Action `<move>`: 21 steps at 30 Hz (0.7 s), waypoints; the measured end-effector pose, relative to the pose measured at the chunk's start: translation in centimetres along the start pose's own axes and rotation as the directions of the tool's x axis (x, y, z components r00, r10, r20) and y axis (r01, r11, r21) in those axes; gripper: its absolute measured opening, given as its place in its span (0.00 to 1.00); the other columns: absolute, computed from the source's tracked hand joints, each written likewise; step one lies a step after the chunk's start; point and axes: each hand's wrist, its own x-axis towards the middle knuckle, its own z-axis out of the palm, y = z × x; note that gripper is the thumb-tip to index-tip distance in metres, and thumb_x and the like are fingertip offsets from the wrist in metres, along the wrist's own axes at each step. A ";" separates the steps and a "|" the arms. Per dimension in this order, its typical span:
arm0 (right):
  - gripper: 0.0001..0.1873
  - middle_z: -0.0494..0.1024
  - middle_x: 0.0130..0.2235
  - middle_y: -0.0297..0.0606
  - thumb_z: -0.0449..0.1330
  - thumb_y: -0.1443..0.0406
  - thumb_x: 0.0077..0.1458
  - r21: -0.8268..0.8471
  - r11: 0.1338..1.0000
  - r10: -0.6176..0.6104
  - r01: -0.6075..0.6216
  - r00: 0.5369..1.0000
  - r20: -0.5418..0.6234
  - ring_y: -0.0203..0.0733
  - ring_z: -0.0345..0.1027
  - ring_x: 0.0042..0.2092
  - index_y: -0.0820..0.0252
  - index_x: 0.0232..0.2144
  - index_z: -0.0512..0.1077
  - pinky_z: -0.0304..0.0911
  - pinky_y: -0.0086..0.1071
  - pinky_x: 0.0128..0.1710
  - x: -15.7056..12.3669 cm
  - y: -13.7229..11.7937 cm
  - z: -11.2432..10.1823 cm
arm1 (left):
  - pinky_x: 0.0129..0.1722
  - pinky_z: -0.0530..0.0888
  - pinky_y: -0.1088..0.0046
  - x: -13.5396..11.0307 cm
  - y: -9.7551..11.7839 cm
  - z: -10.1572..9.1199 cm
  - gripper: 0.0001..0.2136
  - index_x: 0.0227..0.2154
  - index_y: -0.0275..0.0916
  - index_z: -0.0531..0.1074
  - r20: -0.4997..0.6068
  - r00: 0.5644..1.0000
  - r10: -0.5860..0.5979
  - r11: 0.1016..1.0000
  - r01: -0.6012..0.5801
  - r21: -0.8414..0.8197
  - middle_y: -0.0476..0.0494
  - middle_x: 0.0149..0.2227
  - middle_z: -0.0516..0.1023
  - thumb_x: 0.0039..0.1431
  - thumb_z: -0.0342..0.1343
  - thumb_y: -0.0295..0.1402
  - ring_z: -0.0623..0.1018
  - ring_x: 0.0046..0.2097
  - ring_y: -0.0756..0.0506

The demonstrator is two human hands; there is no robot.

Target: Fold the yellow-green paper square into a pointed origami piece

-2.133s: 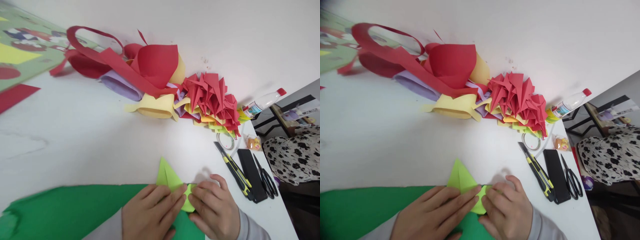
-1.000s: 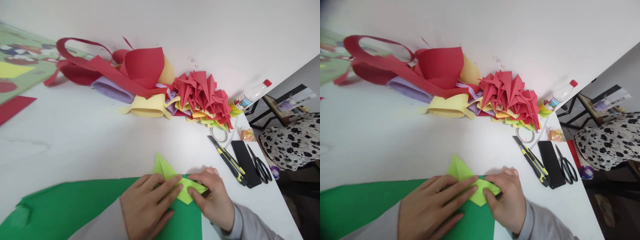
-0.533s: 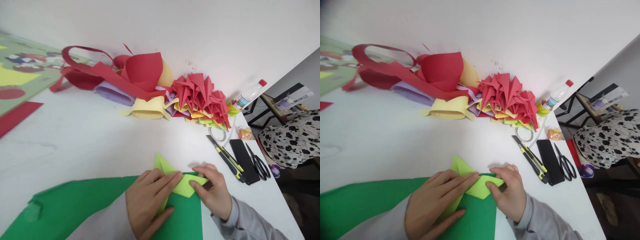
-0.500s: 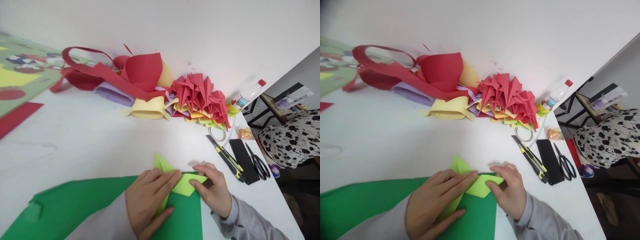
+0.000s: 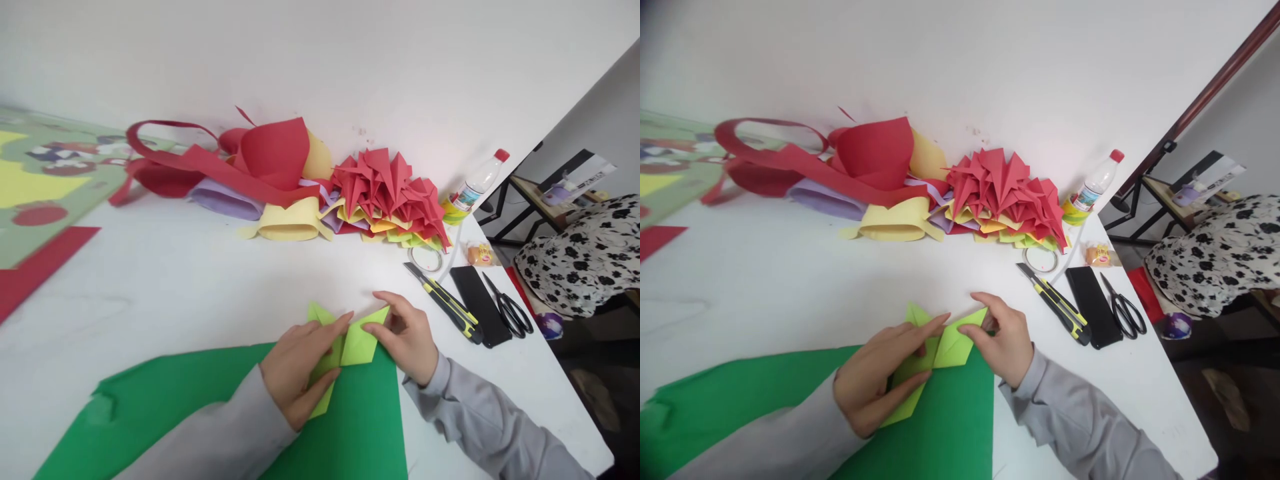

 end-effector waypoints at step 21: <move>0.43 0.74 0.27 0.25 0.67 0.64 0.50 0.073 0.997 -0.053 0.035 0.965 0.258 0.35 0.70 0.28 0.58 0.63 0.52 0.68 0.32 0.36 -0.7 0.2 0.0 | 0.35 0.73 0.69 1.2 -0.4 0.8 0.21 0.57 0.38 0.66 -0.041 0.991 -0.128 0.985 0.122 -0.121 0.50 0.31 0.74 0.62 0.46 0.31 0.74 0.31 0.47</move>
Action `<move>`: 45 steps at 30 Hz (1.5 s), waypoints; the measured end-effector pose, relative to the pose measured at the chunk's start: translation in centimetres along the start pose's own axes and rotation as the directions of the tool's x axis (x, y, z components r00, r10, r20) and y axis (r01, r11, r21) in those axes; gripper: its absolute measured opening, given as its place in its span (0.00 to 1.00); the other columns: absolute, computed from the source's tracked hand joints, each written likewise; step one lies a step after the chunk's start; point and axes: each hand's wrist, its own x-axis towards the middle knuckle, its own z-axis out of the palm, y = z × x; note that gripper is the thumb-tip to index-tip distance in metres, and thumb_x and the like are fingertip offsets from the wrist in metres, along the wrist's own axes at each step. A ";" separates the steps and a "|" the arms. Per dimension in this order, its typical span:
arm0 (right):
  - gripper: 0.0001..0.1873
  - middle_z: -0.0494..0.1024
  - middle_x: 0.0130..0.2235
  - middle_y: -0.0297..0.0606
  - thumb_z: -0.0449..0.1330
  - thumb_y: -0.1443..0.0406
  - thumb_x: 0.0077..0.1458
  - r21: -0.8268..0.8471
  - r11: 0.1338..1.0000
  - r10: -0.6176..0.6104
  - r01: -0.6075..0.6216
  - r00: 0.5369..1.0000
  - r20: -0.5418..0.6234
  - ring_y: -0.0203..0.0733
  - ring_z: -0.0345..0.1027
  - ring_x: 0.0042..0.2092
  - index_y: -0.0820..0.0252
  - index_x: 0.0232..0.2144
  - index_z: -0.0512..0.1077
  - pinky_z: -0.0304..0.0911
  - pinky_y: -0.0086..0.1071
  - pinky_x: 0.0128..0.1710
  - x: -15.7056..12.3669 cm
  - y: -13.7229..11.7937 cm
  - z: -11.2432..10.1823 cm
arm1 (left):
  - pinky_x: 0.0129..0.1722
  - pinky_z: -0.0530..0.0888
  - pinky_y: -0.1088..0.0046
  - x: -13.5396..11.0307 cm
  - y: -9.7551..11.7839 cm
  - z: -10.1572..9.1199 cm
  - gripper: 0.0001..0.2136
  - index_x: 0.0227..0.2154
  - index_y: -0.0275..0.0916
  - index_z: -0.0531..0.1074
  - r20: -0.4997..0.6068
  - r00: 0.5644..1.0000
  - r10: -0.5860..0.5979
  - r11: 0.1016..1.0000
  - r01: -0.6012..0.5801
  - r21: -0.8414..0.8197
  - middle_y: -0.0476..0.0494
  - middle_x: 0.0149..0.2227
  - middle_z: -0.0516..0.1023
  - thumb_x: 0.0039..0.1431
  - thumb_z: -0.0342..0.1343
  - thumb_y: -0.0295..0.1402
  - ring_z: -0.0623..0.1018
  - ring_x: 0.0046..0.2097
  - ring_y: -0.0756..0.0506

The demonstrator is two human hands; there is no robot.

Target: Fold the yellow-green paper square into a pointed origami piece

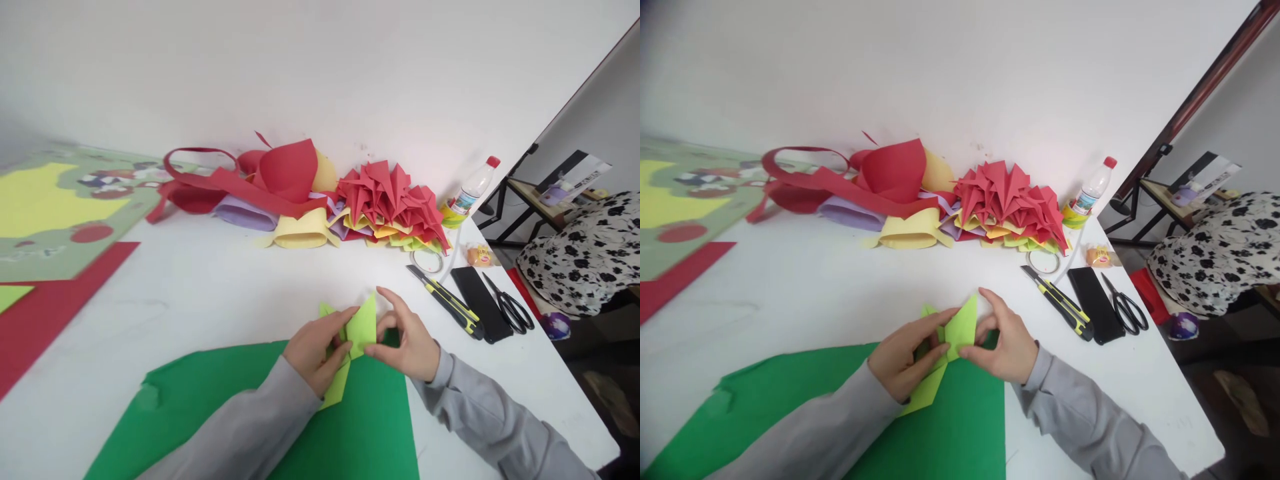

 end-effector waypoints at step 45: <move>0.10 0.82 0.36 0.44 0.53 0.73 0.59 -0.562 0.507 -0.576 0.653 0.742 0.343 0.43 0.72 0.35 0.68 0.36 0.75 0.64 0.44 0.48 -3.6 -3.2 -1.0 | 0.38 0.75 0.58 -1.4 1.7 -1.6 0.10 0.37 0.40 0.75 0.182 0.911 0.370 0.914 -0.392 0.104 0.41 0.49 0.79 0.59 0.49 0.26 0.74 0.42 0.40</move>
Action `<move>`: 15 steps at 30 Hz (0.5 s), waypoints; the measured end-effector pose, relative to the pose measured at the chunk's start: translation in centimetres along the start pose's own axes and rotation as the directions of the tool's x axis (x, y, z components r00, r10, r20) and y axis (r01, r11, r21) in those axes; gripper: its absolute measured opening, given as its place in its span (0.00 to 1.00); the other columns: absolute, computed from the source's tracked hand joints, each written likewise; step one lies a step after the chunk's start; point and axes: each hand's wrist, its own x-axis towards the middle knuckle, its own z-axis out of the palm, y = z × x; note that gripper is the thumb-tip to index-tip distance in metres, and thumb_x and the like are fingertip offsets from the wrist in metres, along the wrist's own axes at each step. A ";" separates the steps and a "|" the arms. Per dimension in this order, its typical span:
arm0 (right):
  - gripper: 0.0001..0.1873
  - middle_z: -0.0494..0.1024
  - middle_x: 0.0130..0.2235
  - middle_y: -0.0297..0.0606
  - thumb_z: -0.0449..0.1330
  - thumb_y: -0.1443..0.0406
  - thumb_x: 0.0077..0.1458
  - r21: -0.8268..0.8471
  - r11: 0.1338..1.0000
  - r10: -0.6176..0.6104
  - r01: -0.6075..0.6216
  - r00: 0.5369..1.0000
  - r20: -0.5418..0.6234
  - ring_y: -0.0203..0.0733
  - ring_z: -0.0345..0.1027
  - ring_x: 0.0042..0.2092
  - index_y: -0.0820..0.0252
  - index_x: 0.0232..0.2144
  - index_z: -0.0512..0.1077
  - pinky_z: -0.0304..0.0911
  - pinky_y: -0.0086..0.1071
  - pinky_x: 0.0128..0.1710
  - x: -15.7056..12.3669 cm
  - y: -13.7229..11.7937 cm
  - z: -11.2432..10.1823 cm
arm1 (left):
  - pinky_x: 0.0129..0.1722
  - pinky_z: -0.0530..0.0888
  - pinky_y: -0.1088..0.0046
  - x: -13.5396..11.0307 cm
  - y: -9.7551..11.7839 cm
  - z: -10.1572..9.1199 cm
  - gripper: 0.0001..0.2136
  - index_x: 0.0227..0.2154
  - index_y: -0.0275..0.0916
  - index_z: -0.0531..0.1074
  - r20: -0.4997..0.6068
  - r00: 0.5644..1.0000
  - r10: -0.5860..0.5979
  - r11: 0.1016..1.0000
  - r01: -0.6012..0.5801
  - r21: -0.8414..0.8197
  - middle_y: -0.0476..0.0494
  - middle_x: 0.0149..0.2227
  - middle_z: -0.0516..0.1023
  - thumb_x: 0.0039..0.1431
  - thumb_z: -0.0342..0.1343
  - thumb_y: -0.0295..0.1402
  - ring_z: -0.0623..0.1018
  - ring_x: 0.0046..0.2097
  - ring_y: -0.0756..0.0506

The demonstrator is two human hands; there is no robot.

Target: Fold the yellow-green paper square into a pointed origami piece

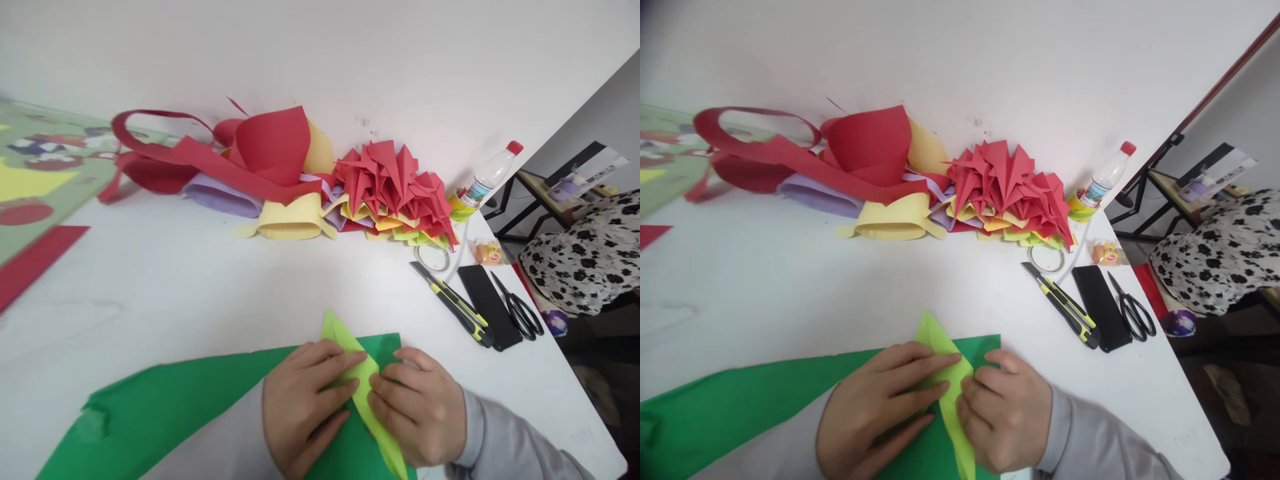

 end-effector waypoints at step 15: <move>0.23 0.73 0.29 0.30 0.57 0.69 0.59 0.290 0.692 0.692 -0.661 0.722 -0.007 0.41 0.70 0.32 0.55 0.56 0.58 0.66 0.38 0.39 0.9 -0.7 2.4 | 0.45 0.77 0.62 0.1 0.4 -0.1 0.06 0.35 0.37 0.70 -0.122 0.992 -0.026 0.999 0.023 -0.026 0.36 0.44 0.78 0.56 0.51 0.24 0.75 0.43 0.40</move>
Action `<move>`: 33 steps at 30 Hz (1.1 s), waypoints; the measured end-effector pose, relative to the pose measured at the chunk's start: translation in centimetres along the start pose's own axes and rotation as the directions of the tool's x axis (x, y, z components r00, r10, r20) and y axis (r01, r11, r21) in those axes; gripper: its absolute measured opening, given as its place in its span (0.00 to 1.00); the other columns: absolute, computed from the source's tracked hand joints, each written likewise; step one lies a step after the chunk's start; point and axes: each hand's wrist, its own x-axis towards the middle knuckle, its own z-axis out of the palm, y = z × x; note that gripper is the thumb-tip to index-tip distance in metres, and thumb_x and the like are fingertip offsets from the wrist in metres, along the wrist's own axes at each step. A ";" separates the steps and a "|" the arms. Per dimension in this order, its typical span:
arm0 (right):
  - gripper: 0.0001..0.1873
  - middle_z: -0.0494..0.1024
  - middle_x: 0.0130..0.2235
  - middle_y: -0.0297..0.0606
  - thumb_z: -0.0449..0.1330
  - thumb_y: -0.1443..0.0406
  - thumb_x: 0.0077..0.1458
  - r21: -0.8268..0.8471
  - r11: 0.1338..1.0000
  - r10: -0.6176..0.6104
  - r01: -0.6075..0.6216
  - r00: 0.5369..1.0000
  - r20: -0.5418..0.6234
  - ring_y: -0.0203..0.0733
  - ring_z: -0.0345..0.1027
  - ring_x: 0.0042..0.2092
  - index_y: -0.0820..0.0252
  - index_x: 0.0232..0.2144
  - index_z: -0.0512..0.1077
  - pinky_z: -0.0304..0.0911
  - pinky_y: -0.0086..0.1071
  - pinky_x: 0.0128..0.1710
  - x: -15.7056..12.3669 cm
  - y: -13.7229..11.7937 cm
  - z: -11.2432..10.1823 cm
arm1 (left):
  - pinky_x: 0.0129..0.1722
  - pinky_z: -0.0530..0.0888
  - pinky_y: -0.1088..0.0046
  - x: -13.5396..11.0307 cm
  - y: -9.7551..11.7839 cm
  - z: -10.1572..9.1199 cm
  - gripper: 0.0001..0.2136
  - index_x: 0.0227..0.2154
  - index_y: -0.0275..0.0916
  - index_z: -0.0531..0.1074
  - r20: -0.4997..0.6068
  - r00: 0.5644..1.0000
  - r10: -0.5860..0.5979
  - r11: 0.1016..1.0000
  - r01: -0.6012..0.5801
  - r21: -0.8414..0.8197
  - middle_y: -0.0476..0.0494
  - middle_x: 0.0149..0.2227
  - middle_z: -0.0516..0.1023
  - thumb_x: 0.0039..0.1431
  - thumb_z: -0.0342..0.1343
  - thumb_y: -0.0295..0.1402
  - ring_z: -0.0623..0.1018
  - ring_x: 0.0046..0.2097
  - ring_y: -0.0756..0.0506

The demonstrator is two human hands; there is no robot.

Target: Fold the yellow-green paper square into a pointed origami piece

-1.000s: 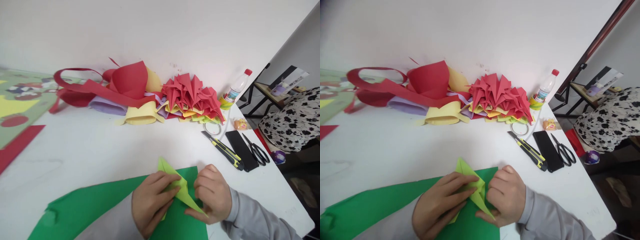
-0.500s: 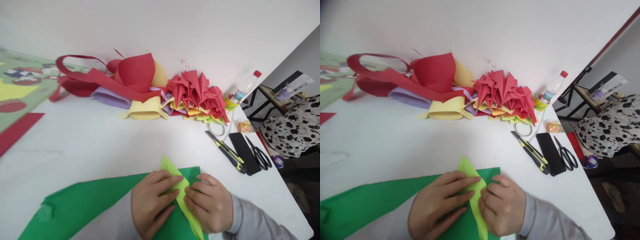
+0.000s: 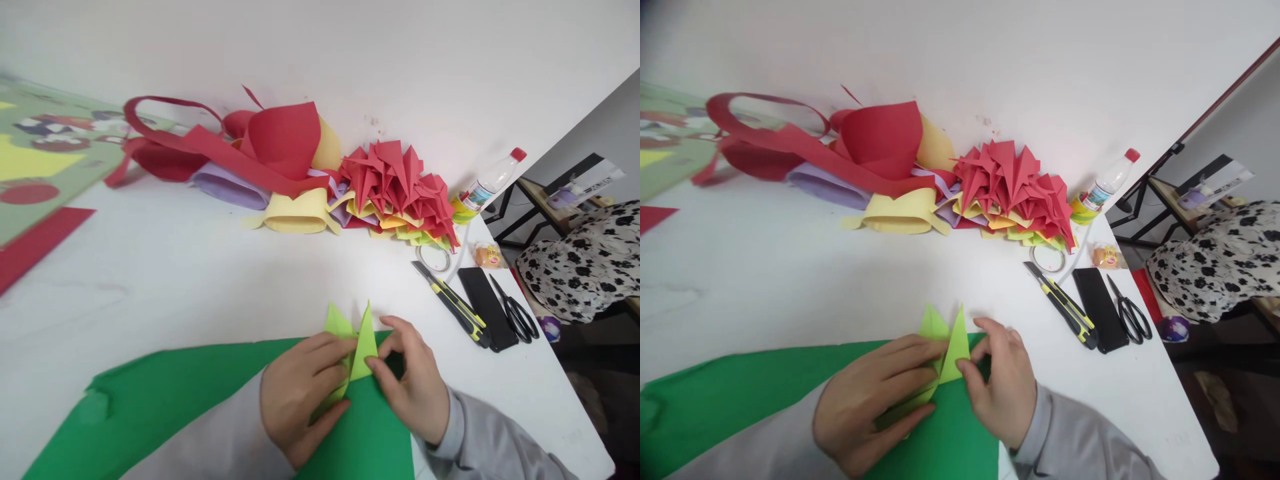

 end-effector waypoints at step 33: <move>0.11 0.68 0.30 0.36 0.56 0.64 0.58 -0.236 0.958 0.158 -0.165 0.986 -0.049 0.45 0.61 0.36 0.58 0.23 0.64 0.54 0.39 0.37 -1.2 -1.3 -0.1 | 0.39 0.73 0.62 -0.2 -0.4 0.6 0.10 0.36 0.39 0.71 0.066 0.997 -0.030 0.996 0.035 -0.077 0.40 0.41 0.73 0.53 0.50 0.21 0.72 0.40 0.42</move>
